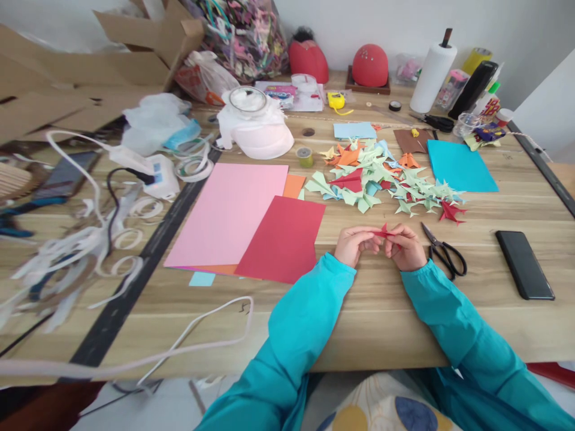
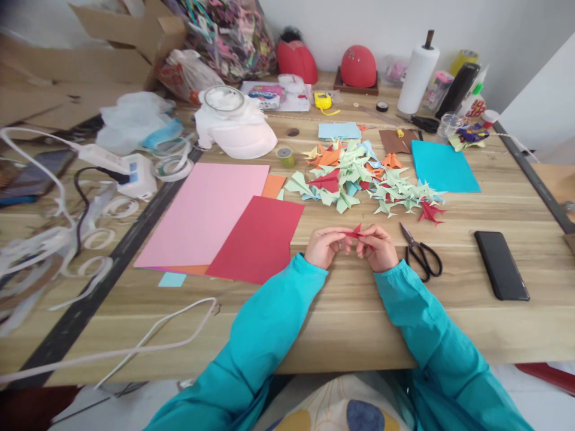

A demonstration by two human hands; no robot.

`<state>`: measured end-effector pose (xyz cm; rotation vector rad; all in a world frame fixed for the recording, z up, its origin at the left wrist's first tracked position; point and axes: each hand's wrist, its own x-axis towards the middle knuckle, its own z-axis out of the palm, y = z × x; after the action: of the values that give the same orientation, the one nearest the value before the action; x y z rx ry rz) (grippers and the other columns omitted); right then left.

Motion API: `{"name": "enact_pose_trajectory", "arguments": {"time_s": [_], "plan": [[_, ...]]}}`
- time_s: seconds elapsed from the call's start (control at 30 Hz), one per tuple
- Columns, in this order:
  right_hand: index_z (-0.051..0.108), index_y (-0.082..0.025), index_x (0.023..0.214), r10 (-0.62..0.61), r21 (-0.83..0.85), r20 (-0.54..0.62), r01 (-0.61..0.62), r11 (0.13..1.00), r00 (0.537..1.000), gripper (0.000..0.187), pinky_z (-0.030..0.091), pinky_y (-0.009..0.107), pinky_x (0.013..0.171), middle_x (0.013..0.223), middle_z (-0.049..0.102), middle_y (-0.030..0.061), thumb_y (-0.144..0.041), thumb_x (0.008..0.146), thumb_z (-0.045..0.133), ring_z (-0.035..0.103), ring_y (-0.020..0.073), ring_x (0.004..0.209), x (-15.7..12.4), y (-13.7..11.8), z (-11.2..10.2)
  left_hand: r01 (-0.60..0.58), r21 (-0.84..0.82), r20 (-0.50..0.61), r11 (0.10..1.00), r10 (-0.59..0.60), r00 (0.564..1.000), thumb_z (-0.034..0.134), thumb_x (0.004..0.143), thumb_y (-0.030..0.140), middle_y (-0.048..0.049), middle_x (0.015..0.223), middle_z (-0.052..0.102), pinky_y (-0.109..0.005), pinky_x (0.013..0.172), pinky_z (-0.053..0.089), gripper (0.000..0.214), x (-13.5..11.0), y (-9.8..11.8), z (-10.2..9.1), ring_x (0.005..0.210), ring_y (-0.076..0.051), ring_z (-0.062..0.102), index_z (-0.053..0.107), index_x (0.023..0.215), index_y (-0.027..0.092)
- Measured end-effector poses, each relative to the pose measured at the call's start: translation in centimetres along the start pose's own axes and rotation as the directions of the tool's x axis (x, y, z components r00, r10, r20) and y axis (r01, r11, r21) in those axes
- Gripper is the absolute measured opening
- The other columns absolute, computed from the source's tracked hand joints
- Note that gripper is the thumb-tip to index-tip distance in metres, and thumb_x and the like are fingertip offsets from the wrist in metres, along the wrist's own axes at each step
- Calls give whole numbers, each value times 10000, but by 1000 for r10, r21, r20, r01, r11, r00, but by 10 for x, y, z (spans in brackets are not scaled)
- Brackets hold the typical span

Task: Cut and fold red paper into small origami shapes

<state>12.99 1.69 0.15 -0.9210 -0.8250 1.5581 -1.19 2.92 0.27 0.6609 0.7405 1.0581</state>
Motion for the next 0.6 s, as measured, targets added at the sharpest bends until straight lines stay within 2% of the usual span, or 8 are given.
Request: {"name": "enact_pose_trajectory", "arguments": {"time_s": [0.37,0.6], "plan": [[536,-207,629,-11,5,-39,12,1000,999,128,340,203,329,422,580,-47,-196,628,664,500,110,338,1,-2,-2,-46,38,-32,998,48,998,675,601,239,-32,558,641,-253,471,444,222,-2,3,2,439,-111,559,693,776,104],[531,-202,646,-18,7,-16,18,1000,1000,152,344,201,332,427,579,-53,-215,620,681,507,107,345,1,-1,-2,-59,33,-4,998,59,998,701,594,265,-34,594,654,-264,512,467,242,0,-2,1,488,-120,584,679,782,114]]}}
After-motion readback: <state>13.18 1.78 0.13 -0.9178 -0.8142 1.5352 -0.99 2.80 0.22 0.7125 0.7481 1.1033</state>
